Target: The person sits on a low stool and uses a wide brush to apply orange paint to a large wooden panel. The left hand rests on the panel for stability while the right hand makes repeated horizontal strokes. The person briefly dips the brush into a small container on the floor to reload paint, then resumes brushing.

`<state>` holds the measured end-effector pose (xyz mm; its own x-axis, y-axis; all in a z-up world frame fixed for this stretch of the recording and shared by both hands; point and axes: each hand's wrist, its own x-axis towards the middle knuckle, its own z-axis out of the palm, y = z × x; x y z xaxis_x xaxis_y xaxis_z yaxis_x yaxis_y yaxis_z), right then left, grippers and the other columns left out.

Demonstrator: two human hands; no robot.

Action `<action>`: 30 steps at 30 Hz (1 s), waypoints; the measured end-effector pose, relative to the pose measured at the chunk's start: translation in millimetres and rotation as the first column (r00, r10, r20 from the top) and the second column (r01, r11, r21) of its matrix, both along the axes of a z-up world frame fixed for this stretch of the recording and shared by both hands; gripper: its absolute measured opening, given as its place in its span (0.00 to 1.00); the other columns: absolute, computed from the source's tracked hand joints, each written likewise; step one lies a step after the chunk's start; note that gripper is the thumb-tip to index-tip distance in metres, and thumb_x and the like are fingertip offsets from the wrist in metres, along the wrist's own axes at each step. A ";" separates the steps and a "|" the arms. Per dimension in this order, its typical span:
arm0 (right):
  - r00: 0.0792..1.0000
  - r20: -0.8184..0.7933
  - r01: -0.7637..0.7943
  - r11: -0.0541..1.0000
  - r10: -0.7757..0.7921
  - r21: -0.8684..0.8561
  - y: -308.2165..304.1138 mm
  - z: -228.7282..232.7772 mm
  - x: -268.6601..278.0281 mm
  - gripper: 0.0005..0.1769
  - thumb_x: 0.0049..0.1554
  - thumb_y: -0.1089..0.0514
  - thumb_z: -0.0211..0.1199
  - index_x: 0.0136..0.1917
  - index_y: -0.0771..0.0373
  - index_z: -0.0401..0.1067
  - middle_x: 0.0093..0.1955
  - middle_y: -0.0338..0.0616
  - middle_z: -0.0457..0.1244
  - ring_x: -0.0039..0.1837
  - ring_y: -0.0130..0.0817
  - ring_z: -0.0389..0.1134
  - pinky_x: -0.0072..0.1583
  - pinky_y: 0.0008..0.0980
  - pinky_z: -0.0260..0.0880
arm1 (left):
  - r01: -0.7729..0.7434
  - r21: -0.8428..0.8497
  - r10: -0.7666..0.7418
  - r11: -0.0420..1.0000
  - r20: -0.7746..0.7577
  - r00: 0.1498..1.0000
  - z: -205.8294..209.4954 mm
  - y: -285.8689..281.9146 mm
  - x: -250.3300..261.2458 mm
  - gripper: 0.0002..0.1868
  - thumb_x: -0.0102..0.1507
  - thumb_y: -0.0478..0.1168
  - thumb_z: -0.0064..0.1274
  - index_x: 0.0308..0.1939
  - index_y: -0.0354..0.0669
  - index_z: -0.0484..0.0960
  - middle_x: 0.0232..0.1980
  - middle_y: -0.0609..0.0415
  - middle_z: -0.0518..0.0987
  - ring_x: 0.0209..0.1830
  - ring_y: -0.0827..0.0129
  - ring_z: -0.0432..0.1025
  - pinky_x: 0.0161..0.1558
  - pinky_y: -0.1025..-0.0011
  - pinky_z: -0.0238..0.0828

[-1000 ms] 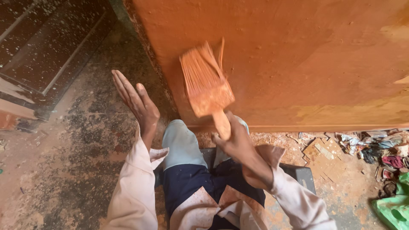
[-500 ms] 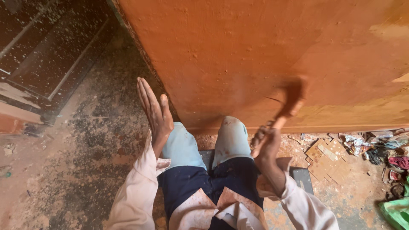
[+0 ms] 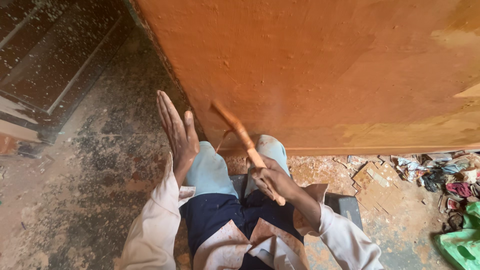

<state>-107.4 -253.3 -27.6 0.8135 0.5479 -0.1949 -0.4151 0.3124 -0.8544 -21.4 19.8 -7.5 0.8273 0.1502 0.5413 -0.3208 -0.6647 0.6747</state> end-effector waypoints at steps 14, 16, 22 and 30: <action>0.472 0.014 0.879 0.470 -0.881 -0.082 -67.2 -9.3 26.5 0.08 0.58 0.59 0.48 0.52 0.56 0.58 0.31 0.33 0.54 0.28 0.26 0.55 0.28 0.28 0.57 | 0.012 -0.008 -0.012 1.000 -0.016 1.000 -1.0 -6.3 2.3 0.41 0.75 0.57 0.29 0.82 0.30 0.39 0.86 0.32 0.41 0.87 0.41 0.39 0.83 0.47 0.34; 0.681 0.109 0.726 0.648 -0.725 -0.230 -55.8 0.8 21.7 0.13 0.57 0.60 0.48 0.56 0.58 0.59 0.31 0.34 0.54 0.26 0.26 0.54 0.26 0.28 0.57 | 0.015 -0.004 -0.015 1.000 -0.024 1.000 -2.7 -7.8 -0.1 0.41 0.75 0.57 0.29 0.82 0.30 0.39 0.86 0.32 0.41 0.87 0.41 0.39 0.83 0.47 0.34; 0.984 0.062 0.177 0.955 -0.167 -0.236 -21.4 12.0 2.0 0.16 0.53 0.64 0.49 0.55 0.65 0.62 0.28 0.37 0.53 0.22 0.26 0.52 0.22 0.25 0.55 | 0.024 -0.004 -0.024 1.000 -0.036 0.999 -1.9 -9.6 -1.5 0.42 0.76 0.58 0.27 0.82 0.30 0.39 0.86 0.32 0.39 0.88 0.41 0.38 0.83 0.46 0.34; 0.677 0.167 0.734 0.642 -0.717 -0.220 -78.9 -22.2 18.5 0.19 0.54 0.58 0.52 0.59 0.62 0.58 0.29 0.34 0.53 0.25 0.25 0.52 0.24 0.26 0.56 | 0.047 -0.019 -0.048 0.999 -0.025 0.999 -3.2 -9.4 -0.8 0.43 0.76 0.59 0.26 0.82 0.29 0.36 0.86 0.32 0.34 0.88 0.40 0.34 0.84 0.45 0.33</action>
<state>-88.9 -332.2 -49.8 0.9432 -0.2839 -0.1724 -0.0953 0.2660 -0.9592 -22.1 10.5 -10.7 0.8470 0.1204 0.5178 -0.3344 -0.6365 0.6950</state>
